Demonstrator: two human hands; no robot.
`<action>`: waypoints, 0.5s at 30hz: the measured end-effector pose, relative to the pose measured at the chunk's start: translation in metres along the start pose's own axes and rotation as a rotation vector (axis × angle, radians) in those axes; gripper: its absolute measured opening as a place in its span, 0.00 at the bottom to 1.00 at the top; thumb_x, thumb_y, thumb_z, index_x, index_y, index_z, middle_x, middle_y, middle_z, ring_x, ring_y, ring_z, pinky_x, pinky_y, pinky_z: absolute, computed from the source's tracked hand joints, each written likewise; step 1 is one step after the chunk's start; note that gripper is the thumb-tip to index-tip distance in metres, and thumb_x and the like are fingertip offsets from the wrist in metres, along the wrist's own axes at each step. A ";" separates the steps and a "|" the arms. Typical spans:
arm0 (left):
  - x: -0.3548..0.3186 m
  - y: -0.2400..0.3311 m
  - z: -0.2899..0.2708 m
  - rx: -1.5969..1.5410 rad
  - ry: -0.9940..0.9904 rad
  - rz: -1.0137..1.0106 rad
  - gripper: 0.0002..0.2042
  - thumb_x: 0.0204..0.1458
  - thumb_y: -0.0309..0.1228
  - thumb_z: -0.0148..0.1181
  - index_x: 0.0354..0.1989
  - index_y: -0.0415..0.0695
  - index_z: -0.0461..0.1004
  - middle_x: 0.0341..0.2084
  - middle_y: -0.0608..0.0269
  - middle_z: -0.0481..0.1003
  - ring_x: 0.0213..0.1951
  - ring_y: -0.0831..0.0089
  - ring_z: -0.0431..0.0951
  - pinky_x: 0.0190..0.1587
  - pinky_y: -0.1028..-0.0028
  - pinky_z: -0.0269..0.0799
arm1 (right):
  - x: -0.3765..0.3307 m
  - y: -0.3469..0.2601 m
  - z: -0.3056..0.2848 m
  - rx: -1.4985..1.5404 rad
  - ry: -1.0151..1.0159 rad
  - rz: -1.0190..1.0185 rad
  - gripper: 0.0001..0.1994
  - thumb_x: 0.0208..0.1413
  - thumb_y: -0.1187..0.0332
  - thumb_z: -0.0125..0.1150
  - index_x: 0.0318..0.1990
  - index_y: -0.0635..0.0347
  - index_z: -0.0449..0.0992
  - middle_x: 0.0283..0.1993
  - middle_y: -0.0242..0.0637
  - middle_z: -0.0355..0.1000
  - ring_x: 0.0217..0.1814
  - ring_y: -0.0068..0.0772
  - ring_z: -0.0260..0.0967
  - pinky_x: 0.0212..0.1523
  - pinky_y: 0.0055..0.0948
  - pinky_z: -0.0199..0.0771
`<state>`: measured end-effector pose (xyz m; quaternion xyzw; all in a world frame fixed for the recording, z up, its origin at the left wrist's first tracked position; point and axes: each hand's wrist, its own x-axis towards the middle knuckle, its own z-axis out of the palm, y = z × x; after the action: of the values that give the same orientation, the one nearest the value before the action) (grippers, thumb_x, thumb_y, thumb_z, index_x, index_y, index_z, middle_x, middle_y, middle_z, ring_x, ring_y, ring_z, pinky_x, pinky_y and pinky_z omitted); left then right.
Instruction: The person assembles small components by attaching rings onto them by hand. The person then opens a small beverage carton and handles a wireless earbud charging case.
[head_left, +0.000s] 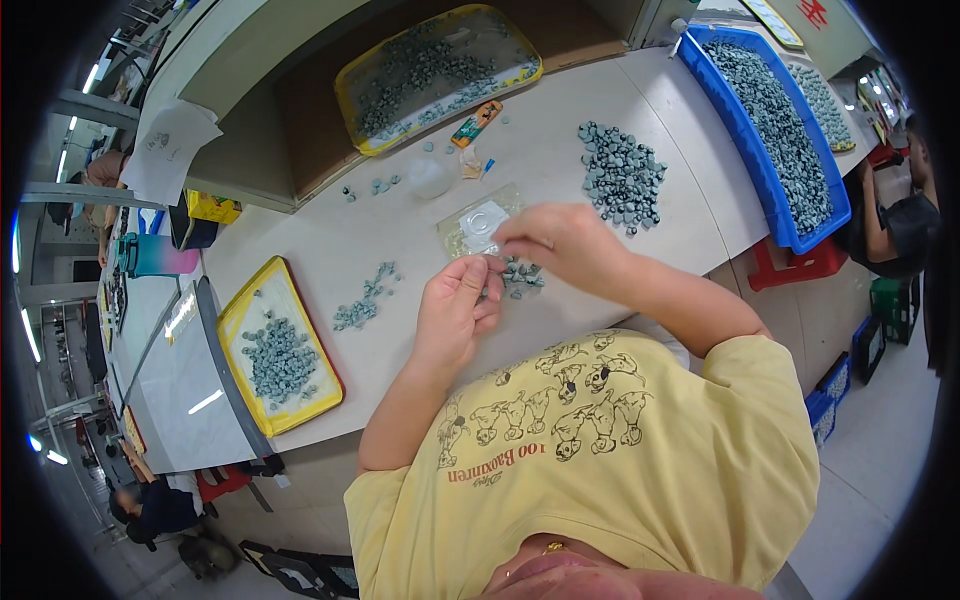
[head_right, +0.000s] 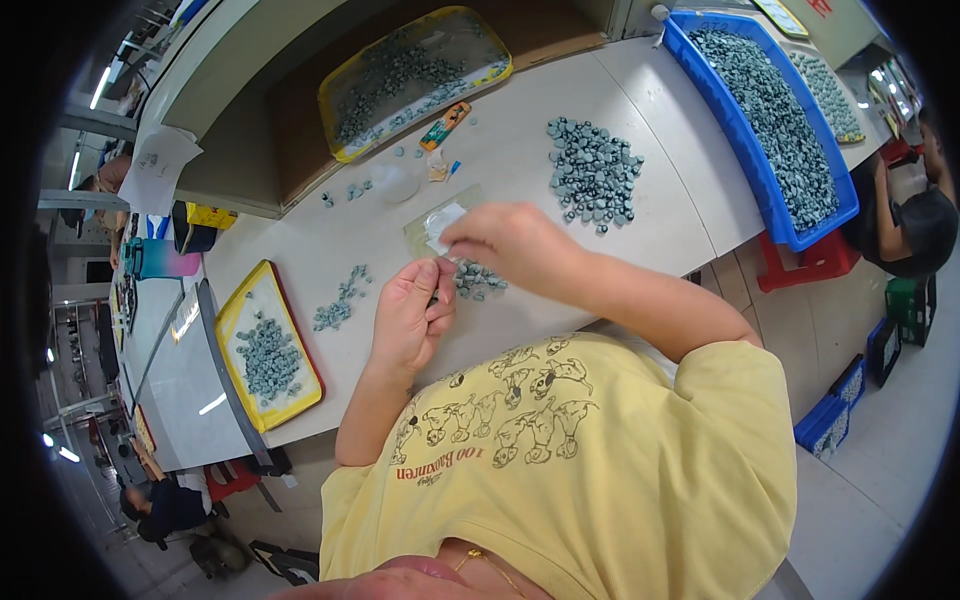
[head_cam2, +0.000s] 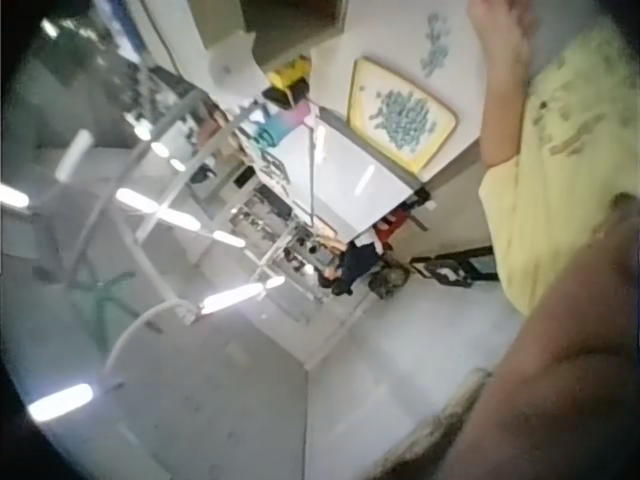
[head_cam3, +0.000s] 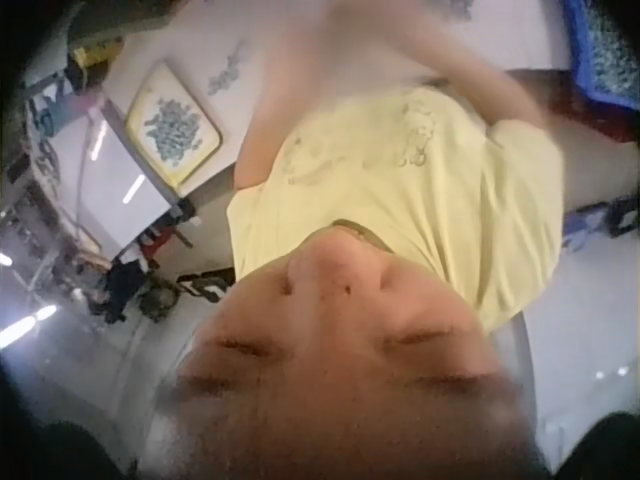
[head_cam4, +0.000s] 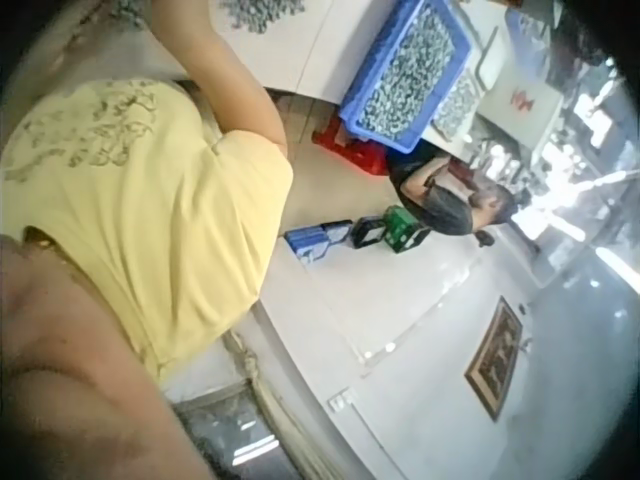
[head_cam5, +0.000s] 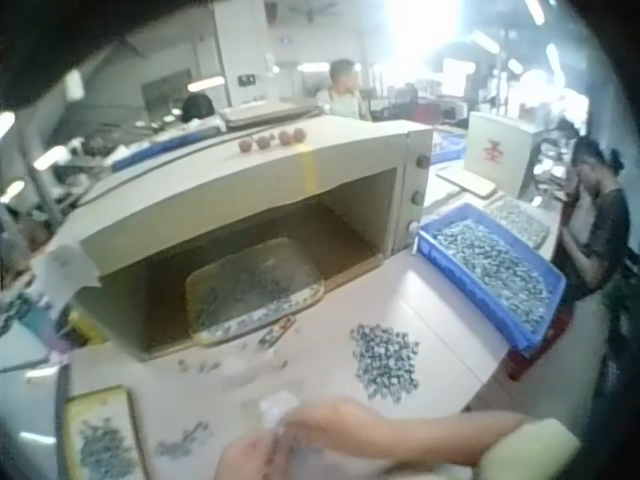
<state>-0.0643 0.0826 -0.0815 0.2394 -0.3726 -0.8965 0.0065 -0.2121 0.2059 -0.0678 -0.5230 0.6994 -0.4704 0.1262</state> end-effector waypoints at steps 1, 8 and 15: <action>0.000 0.000 0.001 0.001 0.000 -0.001 0.11 0.59 0.33 0.48 0.41 0.37 0.69 0.24 0.67 0.68 0.17 0.86 0.55 0.18 0.85 0.50 | -0.003 -0.002 0.004 0.050 -0.037 -0.044 0.08 0.45 0.72 0.63 0.35 0.59 0.78 0.34 0.39 0.73 0.34 0.36 0.71 0.33 0.30 0.72; 0.000 0.000 0.004 0.125 0.045 0.046 0.12 0.60 0.34 0.47 0.39 0.37 0.71 0.22 0.69 0.66 0.16 0.87 0.54 0.17 0.84 0.49 | -0.008 0.004 0.013 0.008 0.037 -0.169 0.10 0.44 0.75 0.63 0.36 0.59 0.78 0.35 0.35 0.72 0.33 0.35 0.71 0.32 0.26 0.73; 0.001 0.002 -0.006 0.168 0.120 0.018 0.11 0.58 0.34 0.50 0.37 0.37 0.71 0.21 0.70 0.67 0.17 0.87 0.56 0.17 0.84 0.50 | -0.006 -0.001 0.016 -0.218 -0.014 -0.310 0.13 0.42 0.77 0.63 0.39 0.63 0.76 0.36 0.37 0.72 0.33 0.36 0.71 0.35 0.29 0.74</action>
<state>-0.0628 0.0768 -0.0846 0.2888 -0.4476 -0.8462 0.0169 -0.1979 0.2027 -0.0775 -0.6384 0.6564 -0.4021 -0.0005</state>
